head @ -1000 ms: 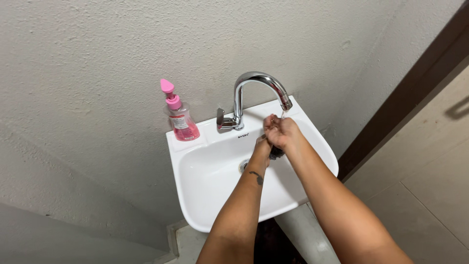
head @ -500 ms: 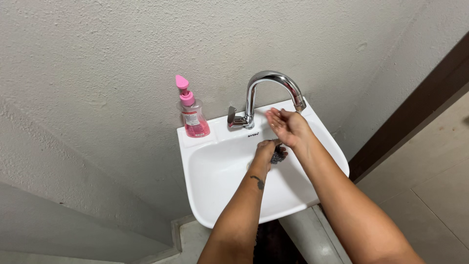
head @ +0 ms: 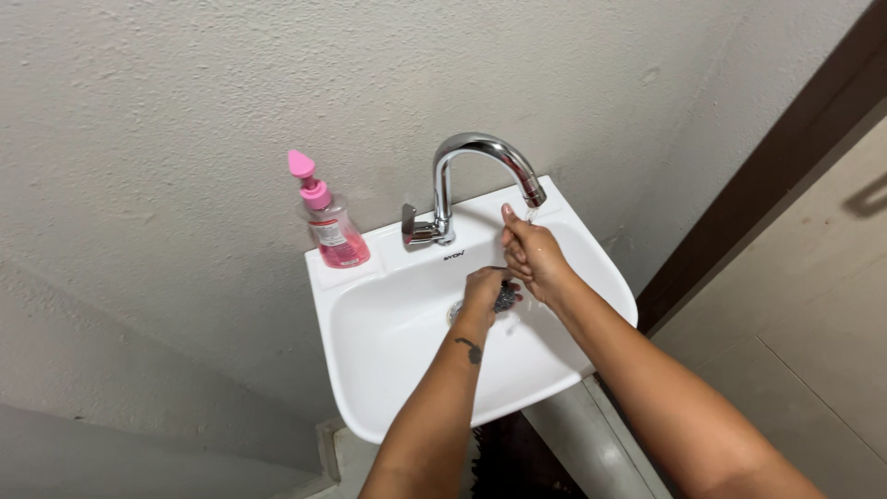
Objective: The person washes their hands at a white sink using a steel wool scrubber and liquid soap. They scrub their hands under running water, rinse the scrubber, and then apply soap to their hands to continue washing.
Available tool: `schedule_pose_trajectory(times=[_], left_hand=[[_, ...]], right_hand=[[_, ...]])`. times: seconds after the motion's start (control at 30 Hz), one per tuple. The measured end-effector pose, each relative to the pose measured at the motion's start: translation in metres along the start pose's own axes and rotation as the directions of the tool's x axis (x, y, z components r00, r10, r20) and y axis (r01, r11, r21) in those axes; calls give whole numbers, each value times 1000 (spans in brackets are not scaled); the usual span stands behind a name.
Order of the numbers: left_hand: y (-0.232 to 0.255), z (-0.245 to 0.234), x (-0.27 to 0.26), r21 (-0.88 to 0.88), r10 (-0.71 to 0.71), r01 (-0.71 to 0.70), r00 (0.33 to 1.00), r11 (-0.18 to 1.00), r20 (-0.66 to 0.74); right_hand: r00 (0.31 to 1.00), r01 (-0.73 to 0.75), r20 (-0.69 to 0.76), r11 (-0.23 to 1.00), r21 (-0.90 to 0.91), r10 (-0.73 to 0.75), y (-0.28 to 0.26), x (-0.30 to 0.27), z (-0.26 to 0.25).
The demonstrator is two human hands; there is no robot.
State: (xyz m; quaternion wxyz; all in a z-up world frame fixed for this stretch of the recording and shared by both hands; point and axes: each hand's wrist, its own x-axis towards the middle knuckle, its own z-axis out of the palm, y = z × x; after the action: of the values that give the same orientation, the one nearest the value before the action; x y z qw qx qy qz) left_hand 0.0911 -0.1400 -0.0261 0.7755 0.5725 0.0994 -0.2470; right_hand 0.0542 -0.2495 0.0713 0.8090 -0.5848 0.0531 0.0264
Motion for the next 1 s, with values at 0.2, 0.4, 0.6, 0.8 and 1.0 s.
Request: schedule_pose_trajectory(times=[0.2,0.4,0.6,0.8,1.0], left_hand=[[12,-10,-14,22,50,-49,998,999,-46],[27,-13,-36,275,81,-36,985,961,-151],[23,15,-28,257,63,-21,986,966,-157],[9,28,-23,176,20,12,983,984,-181],[-1,33,-19,78,-32,53,966,995,-256]], right_hand=[[986,127,167,586,-800,15,-7,-24,3],[978,186,197,151,-971,63,-14,-56,-32],[976,-21,-10,-45,-999,-217,-35,49,-74],[913,-388,-282,416,-822,294,-57,153,-85],[887,-350,-7,662,-663,462,-41,185,-129]])
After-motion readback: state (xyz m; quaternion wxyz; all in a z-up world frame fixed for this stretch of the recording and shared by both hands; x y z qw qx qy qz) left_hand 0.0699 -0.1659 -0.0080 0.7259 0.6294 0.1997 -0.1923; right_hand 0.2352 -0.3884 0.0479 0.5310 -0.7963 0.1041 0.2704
